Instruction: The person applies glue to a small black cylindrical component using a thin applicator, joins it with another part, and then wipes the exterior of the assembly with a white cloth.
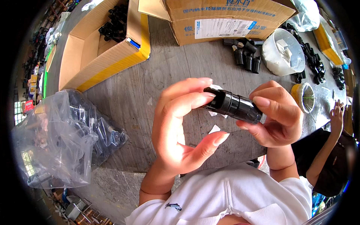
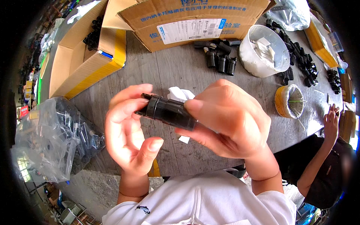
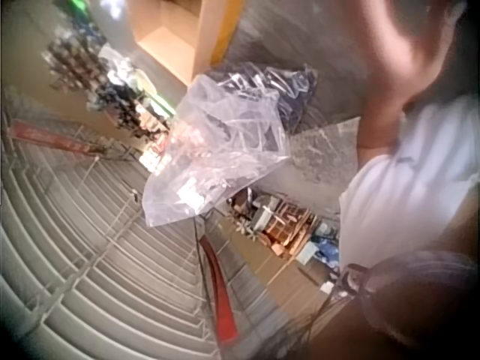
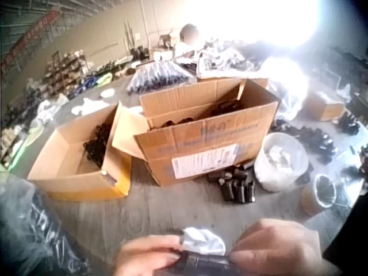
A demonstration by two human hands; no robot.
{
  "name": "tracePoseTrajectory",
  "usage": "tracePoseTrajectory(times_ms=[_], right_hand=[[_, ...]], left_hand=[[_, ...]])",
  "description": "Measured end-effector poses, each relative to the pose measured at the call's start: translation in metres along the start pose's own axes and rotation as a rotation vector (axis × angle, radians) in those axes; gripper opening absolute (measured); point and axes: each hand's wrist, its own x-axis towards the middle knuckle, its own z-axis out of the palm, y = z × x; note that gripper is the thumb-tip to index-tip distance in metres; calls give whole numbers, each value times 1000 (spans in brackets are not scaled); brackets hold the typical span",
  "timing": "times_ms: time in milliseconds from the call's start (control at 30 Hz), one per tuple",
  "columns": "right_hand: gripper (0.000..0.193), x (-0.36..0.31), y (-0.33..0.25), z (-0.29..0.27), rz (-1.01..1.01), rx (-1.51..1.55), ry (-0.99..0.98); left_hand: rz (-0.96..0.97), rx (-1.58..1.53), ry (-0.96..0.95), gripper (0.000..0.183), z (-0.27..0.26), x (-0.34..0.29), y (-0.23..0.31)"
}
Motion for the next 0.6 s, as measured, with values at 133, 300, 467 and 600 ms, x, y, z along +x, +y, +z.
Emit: tracePoseTrajectory(times_ms=[133, 300, 467, 600], right_hand=[[38, -4, 2, 1, -97, -104, -22], [36, -3, -1, 3, -94, -119, -49], [41, -3, -4, 5, -29, -114, -35], [42, -4, -3, 6, 20, -68, -27]], left_hand=[[56, 87, -4, 31, -1, 3, 2], [99, 135, -35, 13, -6, 0, 1], [89, 158, -37, 9, -6, 0, 4], [28, 135, -76, 8, -8, 3, 12]])
